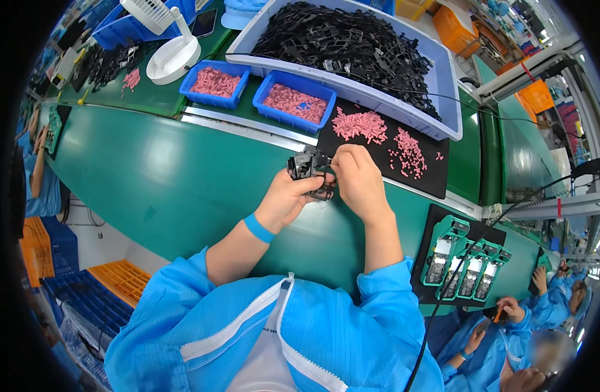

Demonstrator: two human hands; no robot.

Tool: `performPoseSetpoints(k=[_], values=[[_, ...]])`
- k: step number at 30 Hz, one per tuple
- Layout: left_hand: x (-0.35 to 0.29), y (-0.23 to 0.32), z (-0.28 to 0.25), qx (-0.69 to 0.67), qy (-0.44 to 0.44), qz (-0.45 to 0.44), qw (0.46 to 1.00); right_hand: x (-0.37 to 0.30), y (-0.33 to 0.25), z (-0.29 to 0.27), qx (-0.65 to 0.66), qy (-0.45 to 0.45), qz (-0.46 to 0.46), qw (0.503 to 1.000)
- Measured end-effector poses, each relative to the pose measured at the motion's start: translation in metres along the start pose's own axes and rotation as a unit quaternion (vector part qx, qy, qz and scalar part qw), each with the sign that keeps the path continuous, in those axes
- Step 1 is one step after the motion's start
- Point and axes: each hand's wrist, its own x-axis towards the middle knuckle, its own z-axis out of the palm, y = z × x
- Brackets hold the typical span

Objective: Assembling electronic components onto circuit boards and into housings at a factory workstation.

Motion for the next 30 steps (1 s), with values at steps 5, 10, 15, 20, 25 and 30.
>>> performPoseSetpoints(k=[5,10,15,20,25,30], values=[[0.001,0.002,0.002,0.002,-0.009,0.001,1.000,-0.002,0.005,-0.003,0.042,-0.005,0.029,0.999],[0.003,0.002,0.000,0.010,-0.006,0.001,1.000,-0.006,0.008,-0.003,0.237,-0.048,0.248,0.938],[0.003,0.003,0.001,0.055,-0.038,0.001,0.998,-0.012,0.015,-0.006,0.459,-0.039,0.307,0.833],[0.004,0.006,-0.005,0.014,-0.026,0.000,1.000,-0.026,0.052,-0.025,0.322,0.037,0.342,0.882],[0.007,0.005,-0.008,-0.006,-0.006,0.006,1.000,-0.049,0.082,-0.049,-0.108,0.031,0.382,0.917],[0.008,0.007,-0.004,-0.003,-0.009,0.002,1.000,-0.049,0.083,-0.044,-0.100,-0.007,0.393,0.914]])
